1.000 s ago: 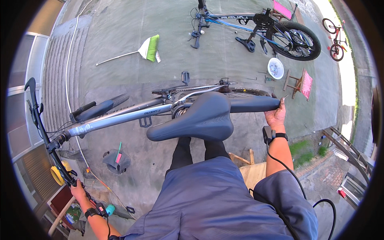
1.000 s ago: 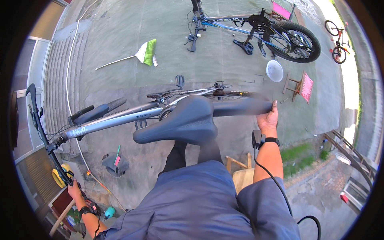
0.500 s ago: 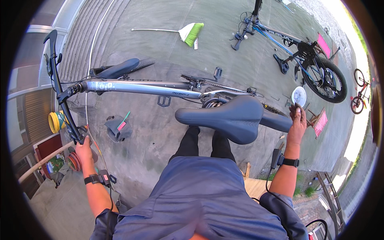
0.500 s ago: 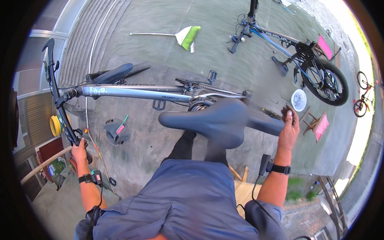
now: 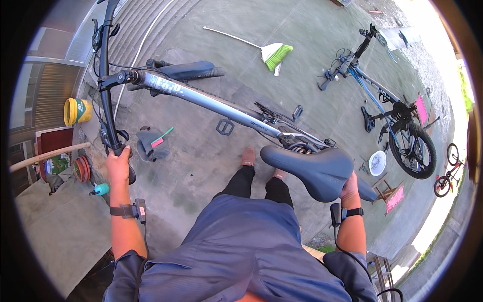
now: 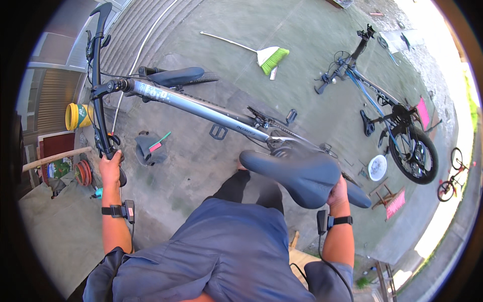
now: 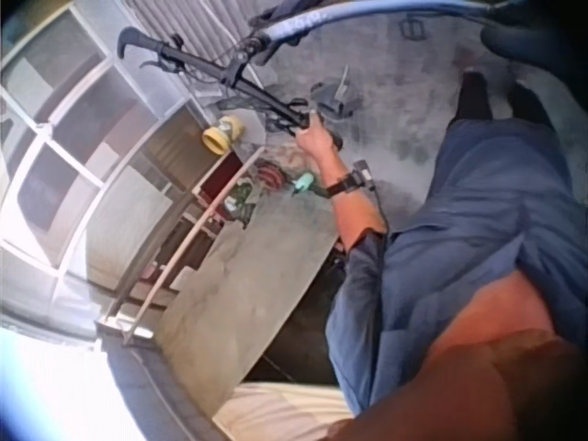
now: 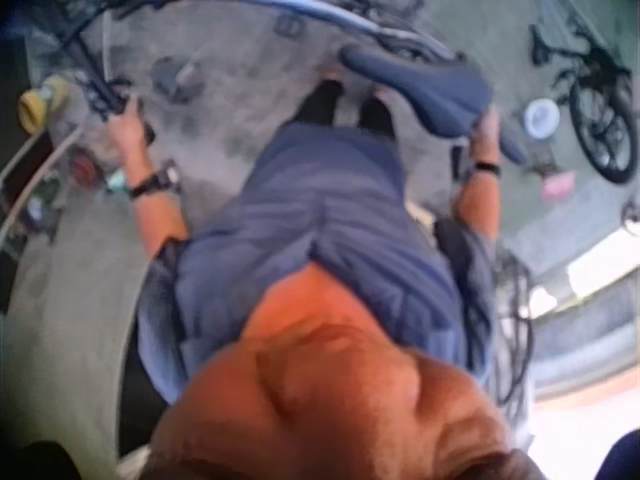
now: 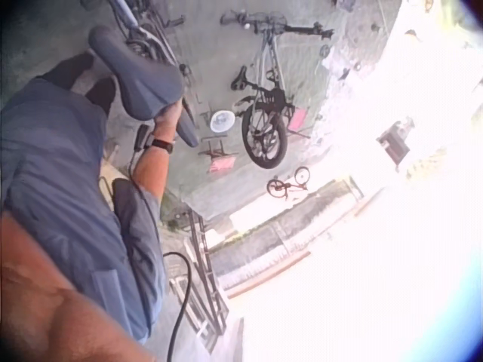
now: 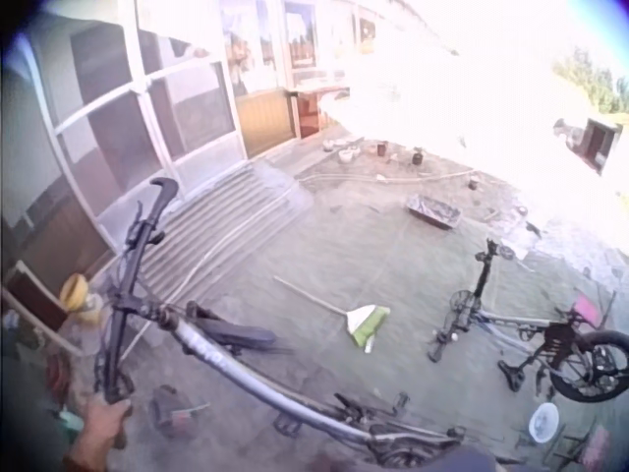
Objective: The person is repairing a bicycle by removing a brake caliper, searching through a bucket for small parts, and then reassembling the brake component onto the rear wheel frame.
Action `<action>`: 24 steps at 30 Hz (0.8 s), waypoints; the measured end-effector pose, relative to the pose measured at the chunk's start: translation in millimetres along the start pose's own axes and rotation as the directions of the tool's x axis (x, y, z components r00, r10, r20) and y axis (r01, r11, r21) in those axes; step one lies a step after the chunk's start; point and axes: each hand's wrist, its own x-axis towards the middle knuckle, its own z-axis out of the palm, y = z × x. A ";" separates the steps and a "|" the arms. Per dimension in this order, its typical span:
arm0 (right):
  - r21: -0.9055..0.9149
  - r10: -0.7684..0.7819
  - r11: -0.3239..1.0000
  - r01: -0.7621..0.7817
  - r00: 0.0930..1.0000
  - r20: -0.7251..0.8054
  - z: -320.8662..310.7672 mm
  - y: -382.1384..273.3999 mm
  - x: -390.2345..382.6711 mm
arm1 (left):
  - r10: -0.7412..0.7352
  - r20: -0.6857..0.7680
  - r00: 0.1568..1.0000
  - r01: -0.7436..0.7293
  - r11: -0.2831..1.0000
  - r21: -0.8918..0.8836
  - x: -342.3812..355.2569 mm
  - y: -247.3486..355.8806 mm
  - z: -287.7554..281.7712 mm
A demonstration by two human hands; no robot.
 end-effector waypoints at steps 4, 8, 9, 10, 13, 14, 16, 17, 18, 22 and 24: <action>-0.100 0.117 0.988 -0.118 0.993 -0.016 -4.1 -14.6 2.6 | 0.021 -0.019 1.000 -0.021 1.000 0.021 -1.1 -0.5 3.7; -0.343 0.114 0.934 -0.098 0.993 0.026 5.7 -9.8 19.0 | 0.005 -0.048 0.999 -0.004 1.000 0.011 1.8 4.3 6.1; -0.422 0.088 0.904 -0.059 0.995 0.048 6.3 -12.6 26.9 | -0.001 -0.066 0.998 0.001 1.000 -0.004 0.3 4.9 9.0; -0.507 0.020 0.860 0.049 0.991 0.129 3.8 -17.0 37.0 | -0.014 -0.043 0.999 0.015 0.999 0.030 -2.0 8.4 9.6; -0.777 -0.013 0.419 0.470 0.859 0.512 20.4 -41.4 61.2 | -0.047 -0.070 0.996 0.047 0.999 -0.006 -8.2 9.0 19.3; -0.763 0.028 0.248 0.598 0.782 0.622 34.5 -47.3 63.7 | -0.042 -0.084 0.996 0.040 0.999 -0.017 -6.4 3.5 17.9; -0.849 0.080 0.370 0.378 0.897 0.434 41.4 -33.1 73.0 | -0.044 -0.090 0.995 0.041 0.999 -0.032 -3.5 3.7 14.2; -0.869 0.118 0.423 0.256 0.936 0.333 41.6 -29.6 77.6 | -0.044 -0.093 0.995 0.041 0.998 -0.039 -2.4 4.6 13.4; -0.797 0.189 0.590 0.129 0.938 0.292 42.0 -31.8 82.1 | -0.037 -0.102 0.994 0.031 0.998 -0.052 -2.5 3.1 15.2; -0.542 0.418 0.807 -0.234 0.875 0.245 32.8 -36.8 98.0 | -0.038 -0.128 0.991 0.045 0.998 0.051 -5.7 2.4 22.3; -0.687 0.346 0.725 -0.048 0.888 0.303 26.6 -36.0 96.1 | -0.050 -0.146 0.988 0.058 0.997 0.051 -6.0 5.3 29.6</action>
